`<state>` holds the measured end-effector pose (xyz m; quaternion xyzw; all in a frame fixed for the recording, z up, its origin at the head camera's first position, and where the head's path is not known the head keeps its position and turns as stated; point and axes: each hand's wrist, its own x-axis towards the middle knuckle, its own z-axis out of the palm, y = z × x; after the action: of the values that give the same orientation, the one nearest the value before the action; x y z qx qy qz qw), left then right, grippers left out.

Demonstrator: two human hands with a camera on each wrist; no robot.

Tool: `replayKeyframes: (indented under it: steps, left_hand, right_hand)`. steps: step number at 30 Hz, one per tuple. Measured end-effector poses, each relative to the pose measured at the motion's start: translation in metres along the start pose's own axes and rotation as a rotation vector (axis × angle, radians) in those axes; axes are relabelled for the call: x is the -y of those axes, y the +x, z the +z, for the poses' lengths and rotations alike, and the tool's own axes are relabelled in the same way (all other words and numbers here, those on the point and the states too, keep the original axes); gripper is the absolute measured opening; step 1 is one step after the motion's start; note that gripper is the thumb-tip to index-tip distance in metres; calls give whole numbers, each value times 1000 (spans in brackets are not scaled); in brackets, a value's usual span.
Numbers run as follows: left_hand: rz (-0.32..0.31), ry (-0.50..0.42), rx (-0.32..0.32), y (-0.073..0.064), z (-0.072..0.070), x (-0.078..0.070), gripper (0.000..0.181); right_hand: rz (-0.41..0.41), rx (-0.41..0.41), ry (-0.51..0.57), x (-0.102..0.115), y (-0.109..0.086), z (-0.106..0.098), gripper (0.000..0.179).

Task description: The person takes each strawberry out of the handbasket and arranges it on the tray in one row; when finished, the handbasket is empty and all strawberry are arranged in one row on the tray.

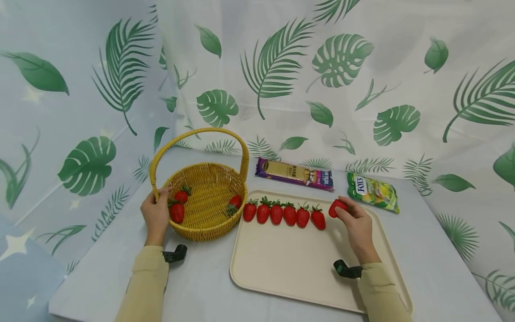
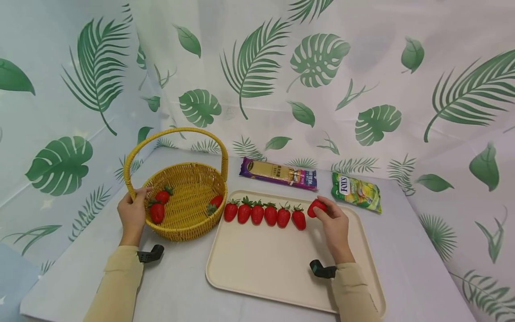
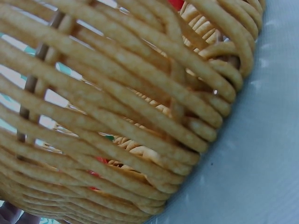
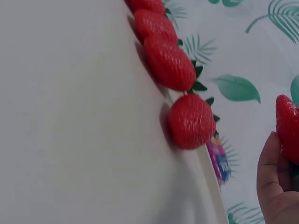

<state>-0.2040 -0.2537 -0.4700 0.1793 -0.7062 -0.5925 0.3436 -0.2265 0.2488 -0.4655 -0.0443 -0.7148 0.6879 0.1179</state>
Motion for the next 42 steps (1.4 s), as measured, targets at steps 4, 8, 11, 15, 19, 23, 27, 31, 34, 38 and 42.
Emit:
replayKeyframes:
  steps: [4,8,11,15,19,23,27,31,34,38,42]
  left_hand:
    - [9,2,-9,-1,0,0,31]
    - [11,-4,-15,0,0,0,31]
    - [1,2,-13,0,0,0,32]
    - [-9,13,-7,1,1,0,32]
    - [-1,9,-13,1,1,0,30]
    - [11,3,-13,1,1,-1,29]
    - [20,4,-16,0,0,-2,28]
    - [18,1,-20,-1,0,-2,27]
    - [15,-5,-21,0,1,-2,27]
    - [15,-5,-23,0,1,-1,29]
    - [13,1,-23,-1,0,0,30]
  right_hand:
    - [22,-32,24,-6,3,-9,44]
    - [36,-68,61,-10,5,-17,41]
    - [67,-106,52,-12,7,-21,39]
    - [124,-143,19,-13,9,-24,40]
    - [141,-144,-55,-12,9,-25,43]
    - [100,-130,-178,-14,8,-25,42]
    - [87,-83,-313,-16,8,-25,38]
    - [121,-8,-425,-16,7,-25,40]
    - [130,33,-469,-17,7,-25,42]
    - [140,75,-510,-17,6,-25,45]
    - [150,102,-544,-17,6,-26,47]
